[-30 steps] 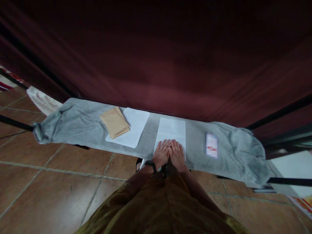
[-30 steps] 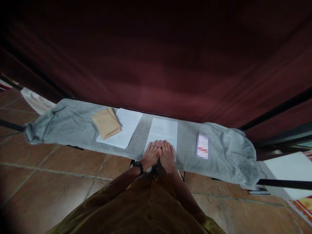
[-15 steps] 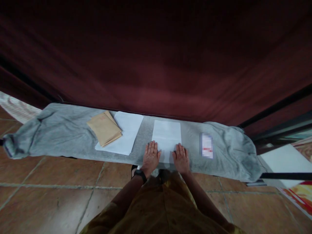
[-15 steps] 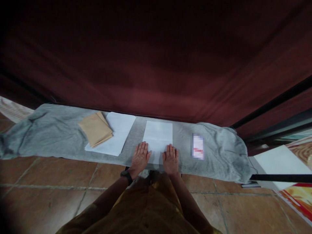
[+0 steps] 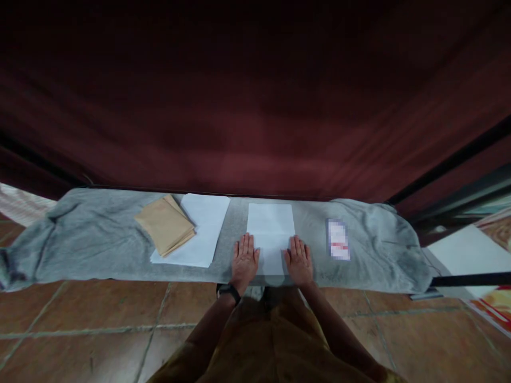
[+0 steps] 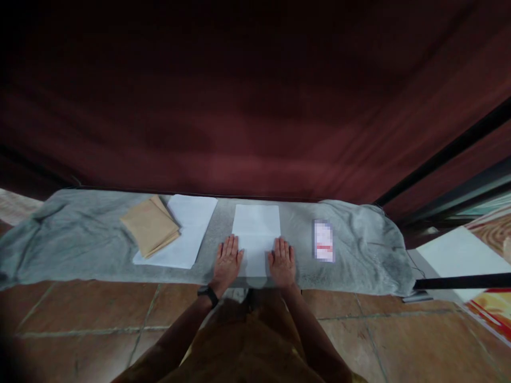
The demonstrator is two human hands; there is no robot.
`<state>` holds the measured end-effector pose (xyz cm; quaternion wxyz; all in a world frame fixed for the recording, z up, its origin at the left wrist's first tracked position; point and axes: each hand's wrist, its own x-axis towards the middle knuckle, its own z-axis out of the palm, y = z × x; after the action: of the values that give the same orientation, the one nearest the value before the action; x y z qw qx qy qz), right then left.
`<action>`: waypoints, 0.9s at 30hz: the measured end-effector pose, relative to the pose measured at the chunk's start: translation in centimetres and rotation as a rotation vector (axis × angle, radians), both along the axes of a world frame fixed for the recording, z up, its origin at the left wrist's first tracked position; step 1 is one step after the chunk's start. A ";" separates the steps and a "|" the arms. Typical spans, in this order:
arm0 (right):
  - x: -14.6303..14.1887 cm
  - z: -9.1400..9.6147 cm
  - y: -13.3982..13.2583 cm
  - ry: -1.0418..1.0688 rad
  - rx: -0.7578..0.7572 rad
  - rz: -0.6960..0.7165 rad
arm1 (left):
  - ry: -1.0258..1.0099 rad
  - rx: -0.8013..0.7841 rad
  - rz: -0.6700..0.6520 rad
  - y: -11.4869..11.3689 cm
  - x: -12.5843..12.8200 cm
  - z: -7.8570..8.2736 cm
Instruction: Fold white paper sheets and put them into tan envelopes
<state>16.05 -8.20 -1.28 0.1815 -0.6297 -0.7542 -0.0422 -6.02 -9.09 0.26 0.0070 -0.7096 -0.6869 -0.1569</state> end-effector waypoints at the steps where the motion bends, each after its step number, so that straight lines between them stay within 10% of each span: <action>1: 0.2 0.0 0.1 0.011 0.007 -0.017 | 0.000 0.011 0.019 0.1 -0.2 0.0; 15: -5.5 1.9 12.4 0.031 -0.148 0.181 | 0.015 -0.142 -0.122 11.4 3.5 1.7; 27: -3.1 0.1 15.8 0.034 -0.039 0.015 | 0.010 -0.063 0.013 13.5 -0.1 0.1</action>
<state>12.94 7.65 -1.18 0.1823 -0.6280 -0.7564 -0.0154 -6.15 4.44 0.34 -0.0108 -0.7058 -0.6960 -0.1316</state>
